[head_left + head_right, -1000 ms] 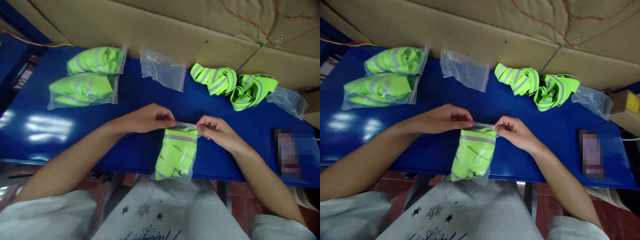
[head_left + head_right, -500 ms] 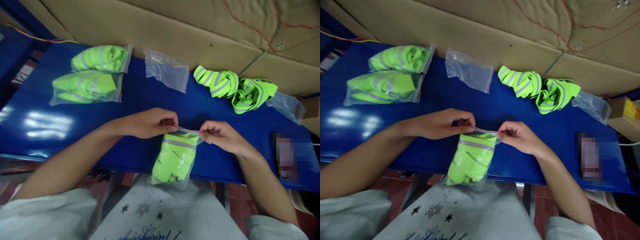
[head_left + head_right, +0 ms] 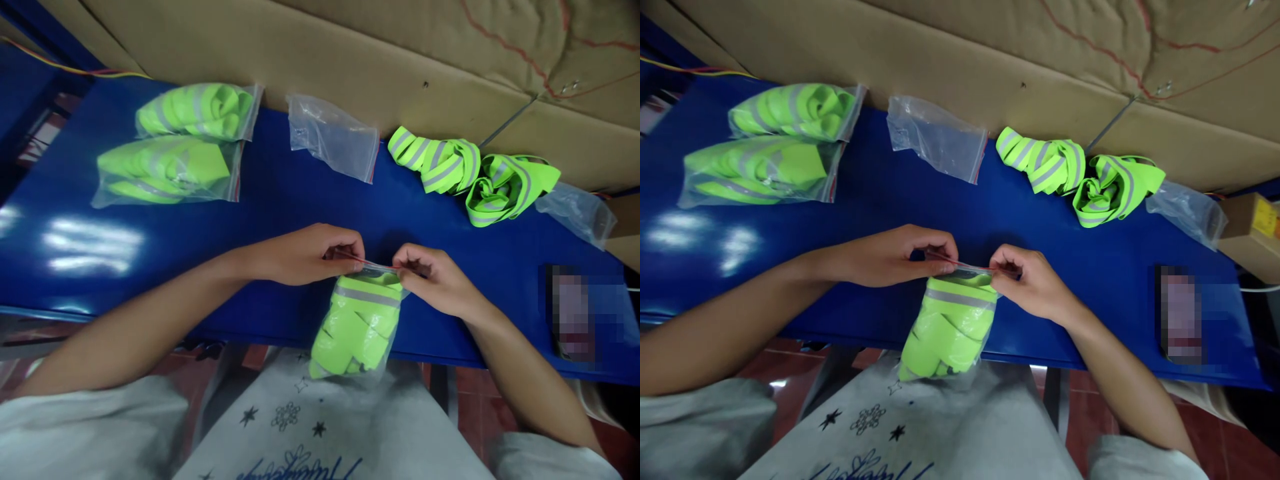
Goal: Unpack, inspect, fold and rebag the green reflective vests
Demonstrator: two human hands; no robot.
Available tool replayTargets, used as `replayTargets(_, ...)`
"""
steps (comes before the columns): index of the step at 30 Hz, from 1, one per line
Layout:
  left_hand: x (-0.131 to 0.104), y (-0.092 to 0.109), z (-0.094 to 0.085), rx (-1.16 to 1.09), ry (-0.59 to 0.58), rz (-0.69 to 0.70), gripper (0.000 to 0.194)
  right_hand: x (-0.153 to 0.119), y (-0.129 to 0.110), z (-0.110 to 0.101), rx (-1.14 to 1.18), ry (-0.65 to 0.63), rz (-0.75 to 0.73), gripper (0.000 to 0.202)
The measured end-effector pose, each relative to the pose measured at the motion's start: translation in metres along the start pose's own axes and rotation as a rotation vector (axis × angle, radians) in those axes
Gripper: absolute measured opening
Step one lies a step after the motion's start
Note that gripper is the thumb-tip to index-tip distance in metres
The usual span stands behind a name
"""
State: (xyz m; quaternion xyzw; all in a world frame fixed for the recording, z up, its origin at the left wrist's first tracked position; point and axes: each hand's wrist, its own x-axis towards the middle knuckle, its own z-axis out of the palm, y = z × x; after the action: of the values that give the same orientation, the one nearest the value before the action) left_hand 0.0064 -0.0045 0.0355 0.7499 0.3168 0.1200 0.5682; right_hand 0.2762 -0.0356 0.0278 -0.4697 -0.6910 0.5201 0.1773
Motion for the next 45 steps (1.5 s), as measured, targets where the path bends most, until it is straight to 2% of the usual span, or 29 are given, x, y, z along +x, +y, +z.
replayTargets(10, 0.001, 0.003, 0.003, -0.010, -0.015, 0.007, 0.027, -0.003, -0.005, 0.008, -0.034, 0.009, -0.051, 0.006)
replayTargets(20, 0.003, 0.005, 0.011, -0.040, 0.013, -0.006, 0.021, -0.002, -0.011, 0.018, 0.048, 0.020, -0.072, 0.007)
replayTargets(25, 0.004, 0.001, 0.014, -0.069, 0.020, 0.011, 0.021, -0.004, -0.010, 0.019, 0.061, 0.013, -0.067, 0.015)
replayTargets(30, 0.003, -0.001, 0.016, 0.012, 0.049, 0.035, 0.023, -0.009, -0.009, 0.017, -0.008, -0.006, -0.069, 0.020)
replayTargets(34, 0.001, 0.000, 0.013, -0.044, -0.007, 0.049, 0.024, -0.006, -0.005, 0.016, 0.019, -0.041, -0.048, 0.024)
replayTargets(37, 0.002, -0.001, 0.012, -0.097, -0.029, 0.029, 0.031, -0.002, -0.004, 0.019, 0.016, -0.016, -0.072, 0.024)
replayTargets(41, 0.004, -0.003, 0.018, -0.031, 0.041, 0.026, 0.027, -0.003, -0.007, 0.024, -0.069, 0.070, -0.116, 0.025)
replayTargets(45, 0.003, 0.000, 0.025, 0.064, 0.118, 0.068, 0.020, -0.005, -0.008, 0.026, -0.117, 0.071, -0.110, 0.027)
